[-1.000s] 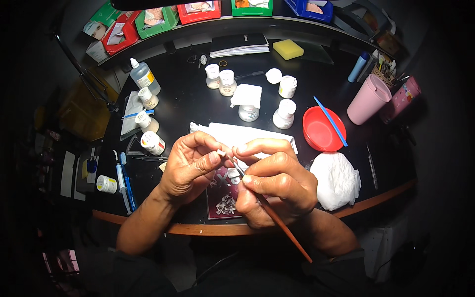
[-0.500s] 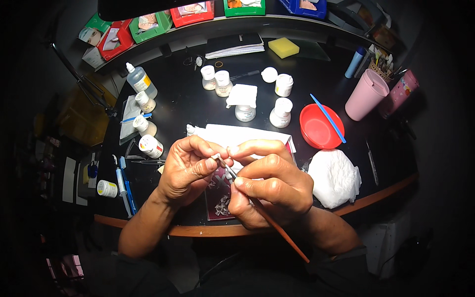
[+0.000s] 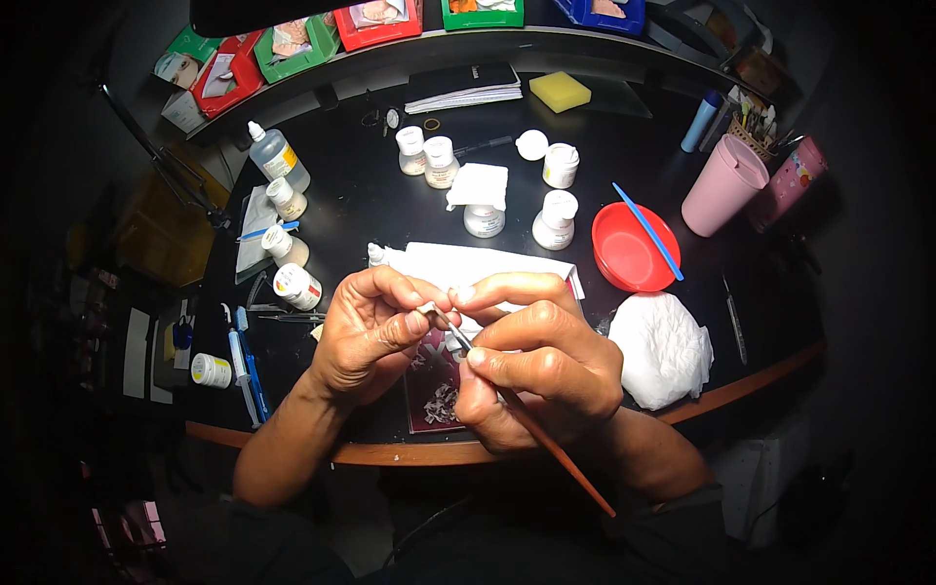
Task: The person applies paste to an artificial dental crown using a fine brush while holding the crown by hand and with tweezers.
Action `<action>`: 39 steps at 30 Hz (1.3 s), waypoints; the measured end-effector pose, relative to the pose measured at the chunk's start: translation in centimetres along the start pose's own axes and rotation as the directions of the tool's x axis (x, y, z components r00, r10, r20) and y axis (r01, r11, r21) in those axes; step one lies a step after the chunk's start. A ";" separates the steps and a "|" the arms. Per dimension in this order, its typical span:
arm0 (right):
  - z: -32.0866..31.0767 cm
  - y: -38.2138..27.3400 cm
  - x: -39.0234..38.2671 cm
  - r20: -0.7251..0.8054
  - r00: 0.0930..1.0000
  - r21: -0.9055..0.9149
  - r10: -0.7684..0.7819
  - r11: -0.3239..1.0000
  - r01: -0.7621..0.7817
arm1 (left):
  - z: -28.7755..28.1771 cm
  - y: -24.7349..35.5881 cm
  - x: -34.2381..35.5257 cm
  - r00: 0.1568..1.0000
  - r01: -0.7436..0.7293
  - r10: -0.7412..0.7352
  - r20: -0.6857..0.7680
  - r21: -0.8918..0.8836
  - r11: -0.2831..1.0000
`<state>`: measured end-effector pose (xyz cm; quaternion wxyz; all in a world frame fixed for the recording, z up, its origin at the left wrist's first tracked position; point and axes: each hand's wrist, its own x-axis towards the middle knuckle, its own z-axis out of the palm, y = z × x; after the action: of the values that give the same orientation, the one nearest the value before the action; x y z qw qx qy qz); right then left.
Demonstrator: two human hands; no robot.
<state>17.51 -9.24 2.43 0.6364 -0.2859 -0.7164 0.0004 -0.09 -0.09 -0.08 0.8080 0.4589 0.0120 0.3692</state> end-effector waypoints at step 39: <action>-0.3 0.1 -0.1 -0.004 1.000 0.062 0.005 0.998 -0.005 | -0.1 0.1 0.1 0.999 -0.027 0.026 0.028 0.047 0.999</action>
<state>17.83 -9.27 2.37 0.6464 -0.2680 -0.7140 0.0236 -0.16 0.11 -0.04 0.7921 0.4832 0.0037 0.3731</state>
